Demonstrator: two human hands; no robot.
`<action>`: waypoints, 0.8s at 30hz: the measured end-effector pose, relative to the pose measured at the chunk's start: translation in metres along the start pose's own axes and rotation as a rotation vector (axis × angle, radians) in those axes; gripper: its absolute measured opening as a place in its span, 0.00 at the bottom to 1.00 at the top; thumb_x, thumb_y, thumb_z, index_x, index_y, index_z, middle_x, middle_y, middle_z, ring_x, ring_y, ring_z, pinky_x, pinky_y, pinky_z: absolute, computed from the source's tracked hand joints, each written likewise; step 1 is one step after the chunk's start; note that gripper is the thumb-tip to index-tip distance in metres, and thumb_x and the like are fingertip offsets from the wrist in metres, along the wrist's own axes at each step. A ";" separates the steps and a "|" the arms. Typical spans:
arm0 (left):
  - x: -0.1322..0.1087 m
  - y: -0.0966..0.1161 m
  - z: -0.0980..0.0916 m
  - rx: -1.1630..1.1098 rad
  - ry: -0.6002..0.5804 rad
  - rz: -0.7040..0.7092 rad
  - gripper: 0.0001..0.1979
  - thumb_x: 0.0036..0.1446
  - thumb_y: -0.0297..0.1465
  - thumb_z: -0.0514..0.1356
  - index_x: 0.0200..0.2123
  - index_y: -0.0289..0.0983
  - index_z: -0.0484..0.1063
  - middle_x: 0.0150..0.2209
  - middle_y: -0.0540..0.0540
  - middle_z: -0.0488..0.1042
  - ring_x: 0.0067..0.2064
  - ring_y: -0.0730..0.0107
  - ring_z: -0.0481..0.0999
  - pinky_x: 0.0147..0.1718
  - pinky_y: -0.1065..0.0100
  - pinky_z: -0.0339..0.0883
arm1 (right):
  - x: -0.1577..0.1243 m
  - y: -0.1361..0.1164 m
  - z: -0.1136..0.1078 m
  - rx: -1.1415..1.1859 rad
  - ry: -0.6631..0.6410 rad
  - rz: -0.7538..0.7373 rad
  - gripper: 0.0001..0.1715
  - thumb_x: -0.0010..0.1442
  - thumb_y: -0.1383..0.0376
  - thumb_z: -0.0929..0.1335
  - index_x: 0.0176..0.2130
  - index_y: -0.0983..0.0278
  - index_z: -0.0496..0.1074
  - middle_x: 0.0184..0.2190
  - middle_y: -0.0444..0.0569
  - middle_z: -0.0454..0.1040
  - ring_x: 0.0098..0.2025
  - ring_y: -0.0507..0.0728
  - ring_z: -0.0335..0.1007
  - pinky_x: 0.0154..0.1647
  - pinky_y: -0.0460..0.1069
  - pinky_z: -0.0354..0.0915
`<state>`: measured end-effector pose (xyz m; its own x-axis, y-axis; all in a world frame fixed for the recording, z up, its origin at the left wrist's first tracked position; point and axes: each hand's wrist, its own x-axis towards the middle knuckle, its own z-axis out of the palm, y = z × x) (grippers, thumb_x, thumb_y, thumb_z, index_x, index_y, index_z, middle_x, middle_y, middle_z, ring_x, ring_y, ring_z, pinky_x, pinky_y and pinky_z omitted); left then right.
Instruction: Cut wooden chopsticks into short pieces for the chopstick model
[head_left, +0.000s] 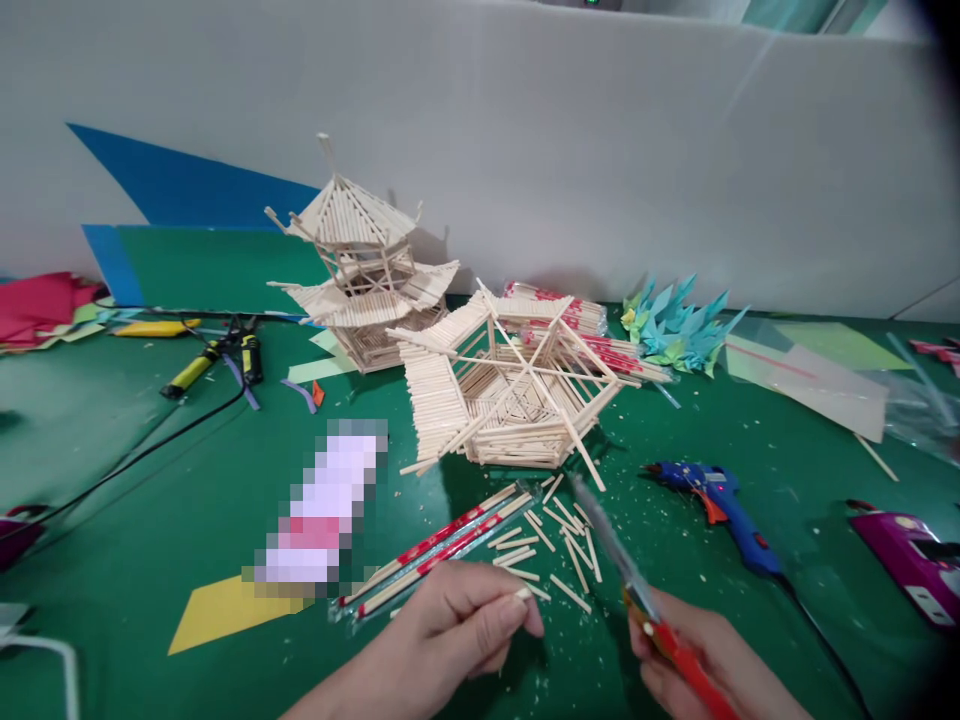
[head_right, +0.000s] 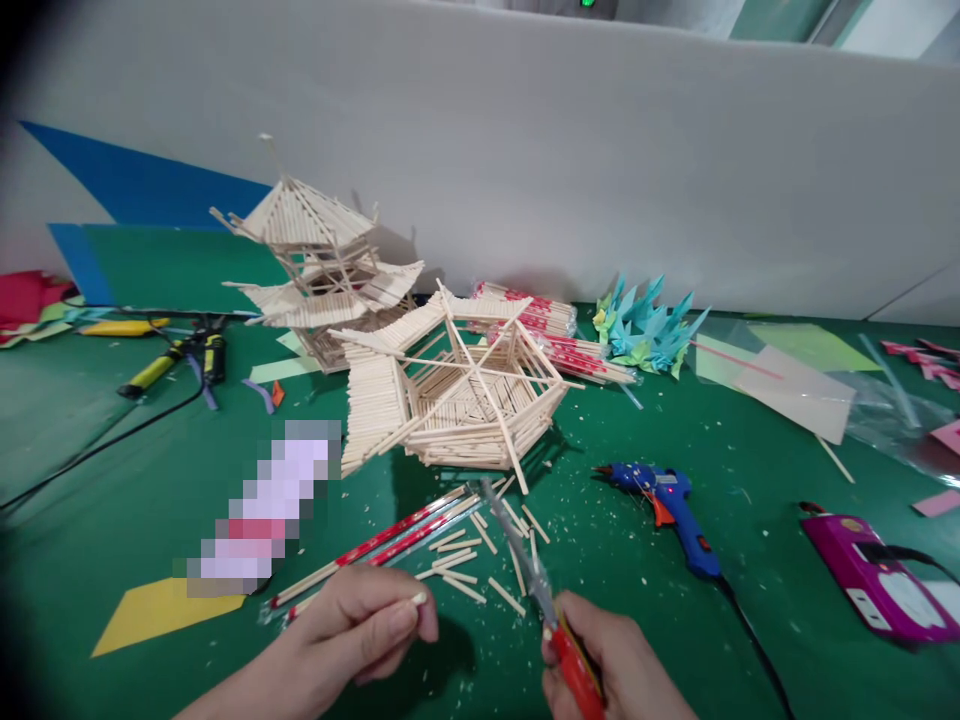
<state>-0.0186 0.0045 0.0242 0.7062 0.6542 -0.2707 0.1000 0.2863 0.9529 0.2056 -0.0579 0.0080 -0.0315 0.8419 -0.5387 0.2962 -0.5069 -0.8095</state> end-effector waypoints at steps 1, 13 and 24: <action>0.001 0.000 0.000 0.025 0.027 -0.005 0.18 0.57 0.40 0.50 0.30 0.33 0.70 0.17 0.56 0.54 0.19 0.79 0.51 0.18 0.75 0.44 | -0.002 -0.002 -0.003 -0.048 0.012 -0.017 0.07 0.45 0.63 0.67 0.20 0.63 0.65 0.18 0.39 0.64 0.21 0.48 0.56 0.22 0.41 0.55; 0.013 -0.010 0.008 0.305 0.300 0.015 0.11 0.59 0.35 0.47 0.32 0.38 0.66 0.30 0.50 0.67 0.33 0.70 0.64 0.33 0.73 0.59 | 0.006 0.048 -0.043 -0.785 0.506 -0.131 0.18 0.52 0.60 0.62 0.42 0.63 0.64 0.37 0.54 0.74 0.36 0.60 0.72 0.35 0.52 0.67; 0.026 -0.024 0.017 0.620 0.417 0.142 0.10 0.59 0.30 0.47 0.29 0.36 0.65 0.28 0.47 0.66 0.31 0.68 0.65 0.31 0.69 0.60 | 0.009 0.054 -0.060 -1.114 0.659 -0.245 0.28 0.51 0.52 0.63 0.44 0.69 0.65 0.41 0.59 0.70 0.41 0.64 0.68 0.41 0.57 0.65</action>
<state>0.0092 0.0032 -0.0038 0.4305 0.9011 -0.0515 0.4907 -0.1857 0.8513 0.2782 -0.0666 -0.0263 0.1780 0.9820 0.0637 0.9821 -0.1732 -0.0739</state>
